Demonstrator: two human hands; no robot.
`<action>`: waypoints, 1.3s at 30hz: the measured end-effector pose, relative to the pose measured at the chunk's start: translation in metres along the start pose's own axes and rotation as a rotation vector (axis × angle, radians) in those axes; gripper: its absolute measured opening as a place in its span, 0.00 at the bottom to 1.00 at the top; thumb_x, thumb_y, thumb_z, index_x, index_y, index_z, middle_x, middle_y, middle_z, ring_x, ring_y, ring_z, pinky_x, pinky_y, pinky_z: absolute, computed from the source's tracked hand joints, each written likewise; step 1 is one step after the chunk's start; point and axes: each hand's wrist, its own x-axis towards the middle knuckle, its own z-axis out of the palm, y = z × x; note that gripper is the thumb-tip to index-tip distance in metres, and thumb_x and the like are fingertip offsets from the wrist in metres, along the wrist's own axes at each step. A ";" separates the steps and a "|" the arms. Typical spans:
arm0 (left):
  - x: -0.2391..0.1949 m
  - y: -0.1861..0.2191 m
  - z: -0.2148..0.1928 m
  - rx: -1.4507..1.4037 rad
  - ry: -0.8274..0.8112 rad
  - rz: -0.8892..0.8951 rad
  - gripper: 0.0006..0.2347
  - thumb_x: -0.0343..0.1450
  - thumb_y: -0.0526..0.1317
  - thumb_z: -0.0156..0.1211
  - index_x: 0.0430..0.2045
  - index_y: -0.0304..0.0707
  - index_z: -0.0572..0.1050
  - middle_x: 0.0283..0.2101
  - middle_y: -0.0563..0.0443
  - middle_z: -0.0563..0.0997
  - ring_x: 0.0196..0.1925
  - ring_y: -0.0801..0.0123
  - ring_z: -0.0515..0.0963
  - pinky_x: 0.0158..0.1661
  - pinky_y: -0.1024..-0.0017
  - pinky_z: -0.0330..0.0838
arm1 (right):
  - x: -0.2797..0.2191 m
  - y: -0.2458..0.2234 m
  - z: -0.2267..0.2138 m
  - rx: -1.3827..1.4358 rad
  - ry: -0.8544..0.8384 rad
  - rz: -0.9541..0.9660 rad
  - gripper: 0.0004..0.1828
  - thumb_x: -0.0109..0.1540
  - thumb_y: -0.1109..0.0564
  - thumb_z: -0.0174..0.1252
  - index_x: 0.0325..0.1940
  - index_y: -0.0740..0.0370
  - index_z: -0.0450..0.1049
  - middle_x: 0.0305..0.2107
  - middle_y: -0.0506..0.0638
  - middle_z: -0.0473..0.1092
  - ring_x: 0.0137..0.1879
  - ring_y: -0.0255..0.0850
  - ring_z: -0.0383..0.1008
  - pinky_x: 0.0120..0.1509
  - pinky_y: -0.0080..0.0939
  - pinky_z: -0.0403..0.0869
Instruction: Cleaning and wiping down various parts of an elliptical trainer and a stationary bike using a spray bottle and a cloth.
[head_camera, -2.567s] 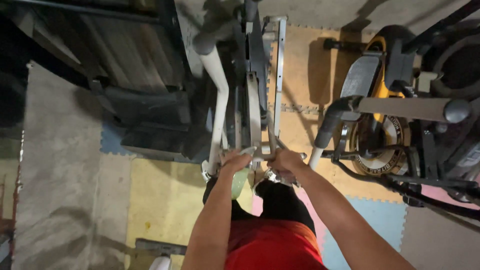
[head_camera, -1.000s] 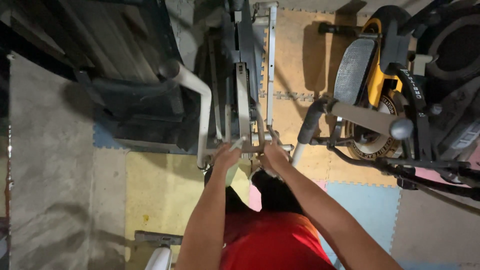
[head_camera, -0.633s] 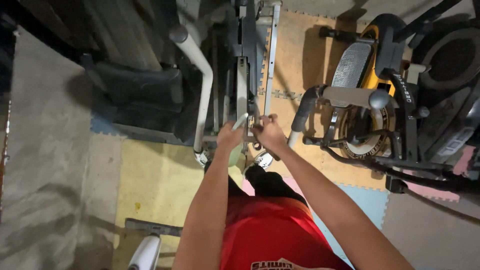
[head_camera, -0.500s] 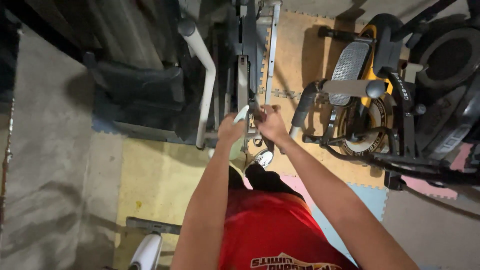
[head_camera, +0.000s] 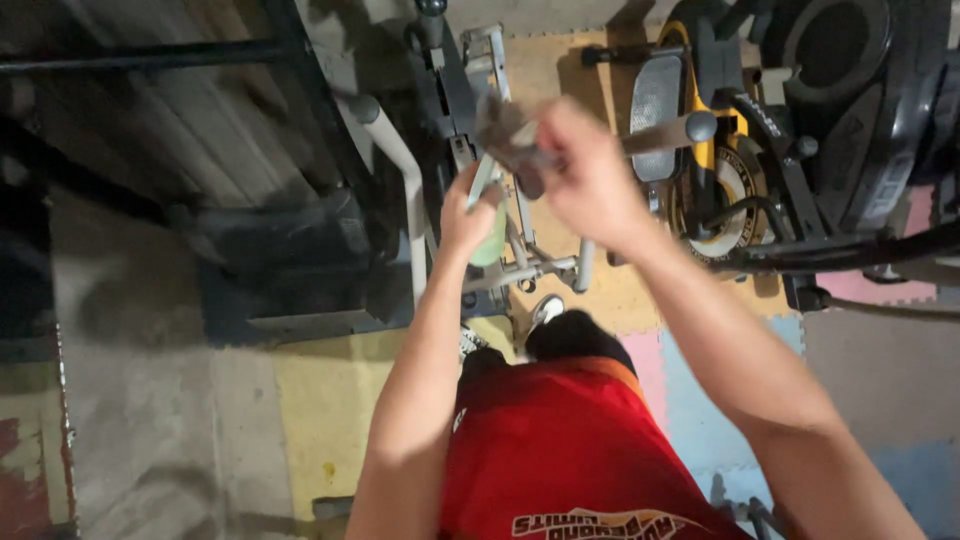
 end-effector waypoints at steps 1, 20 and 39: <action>0.001 0.006 -0.001 0.001 -0.007 -0.005 0.21 0.67 0.42 0.60 0.55 0.41 0.76 0.51 0.40 0.83 0.54 0.51 0.83 0.53 0.60 0.73 | 0.003 -0.025 -0.021 0.001 0.001 0.008 0.12 0.60 0.76 0.53 0.38 0.64 0.63 0.39 0.54 0.68 0.37 0.46 0.66 0.33 0.44 0.66; 0.051 0.095 0.044 0.055 0.270 0.178 0.18 0.73 0.44 0.60 0.55 0.38 0.74 0.50 0.41 0.82 0.53 0.50 0.83 0.52 0.63 0.75 | 0.166 0.137 -0.100 0.100 -0.507 -0.025 0.23 0.60 0.71 0.52 0.61 0.68 0.72 0.43 0.57 0.77 0.47 0.42 0.78 0.49 0.41 0.75; 0.084 0.104 0.048 -0.092 0.469 0.020 0.17 0.76 0.49 0.59 0.54 0.39 0.75 0.39 0.48 0.85 0.40 0.62 0.84 0.42 0.68 0.77 | 0.249 0.254 -0.007 -0.044 -0.831 0.200 0.33 0.58 0.65 0.51 0.70 0.57 0.70 0.55 0.60 0.75 0.54 0.56 0.74 0.57 0.53 0.72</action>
